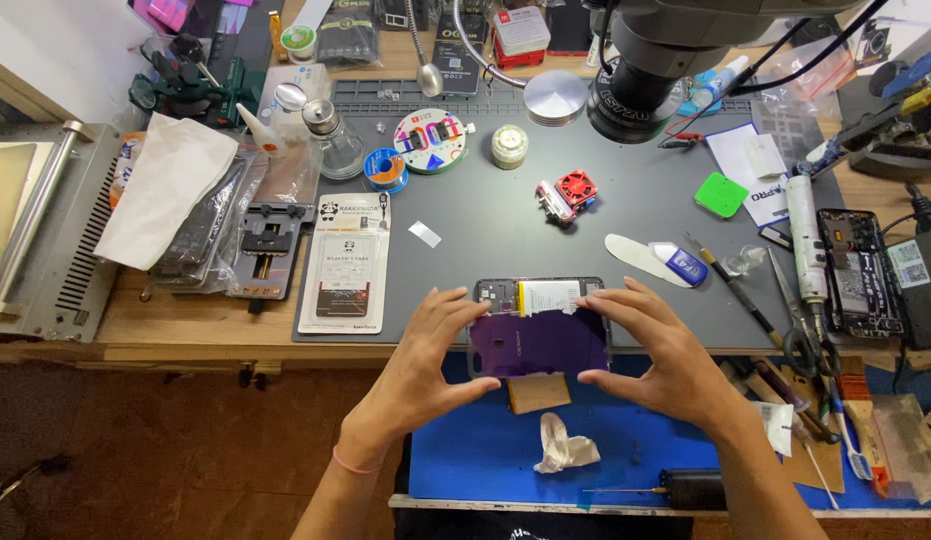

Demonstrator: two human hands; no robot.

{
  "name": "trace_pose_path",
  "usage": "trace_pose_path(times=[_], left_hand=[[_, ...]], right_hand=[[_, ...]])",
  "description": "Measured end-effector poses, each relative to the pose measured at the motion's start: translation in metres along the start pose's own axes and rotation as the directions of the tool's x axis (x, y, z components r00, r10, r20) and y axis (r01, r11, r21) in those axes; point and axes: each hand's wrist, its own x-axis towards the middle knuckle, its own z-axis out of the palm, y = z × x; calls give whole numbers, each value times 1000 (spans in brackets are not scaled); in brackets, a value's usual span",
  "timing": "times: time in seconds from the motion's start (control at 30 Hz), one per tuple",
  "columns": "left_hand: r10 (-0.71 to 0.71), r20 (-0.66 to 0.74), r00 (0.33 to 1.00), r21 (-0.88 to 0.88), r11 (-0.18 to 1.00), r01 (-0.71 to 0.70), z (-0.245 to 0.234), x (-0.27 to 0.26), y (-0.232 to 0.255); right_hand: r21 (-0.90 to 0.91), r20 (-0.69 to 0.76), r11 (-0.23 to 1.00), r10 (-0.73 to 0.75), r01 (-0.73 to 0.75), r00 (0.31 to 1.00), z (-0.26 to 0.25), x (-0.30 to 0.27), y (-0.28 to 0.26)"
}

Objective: The person applies adhesive to the internal frame of a disassembled smartphone and then to the edges of a replacement back cover. They align and attach the back cover to the phone, then use a white cloth to wipe the surface and remove excess adhesive.

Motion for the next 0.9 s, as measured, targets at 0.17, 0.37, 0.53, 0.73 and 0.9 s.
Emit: trace_pose_path(times=[0.17,0.37,0.53,0.73,0.9], left_hand=[[-18,56,998,19,1000,17,4,-20,0],[-27,-12,1000,-42,999,27,4,-13,-9],[32,-99,995,25,999,-30,6,15,-25],[-33,-70,997,-18,999,32,14,21,-39],[-45,-77,996,-39,998,42,15,20,-41]], right_hand=[[-42,149,997,72,-66,986,0,-19,9],[-18,53,1000,24,-23,998,3,-9,8],[-18,-74,1000,16,-17,997,7,12,18],[28,-26,994,103,-102,994,8,15,25],[23,-24,994,106,-105,994,7,16,21]])
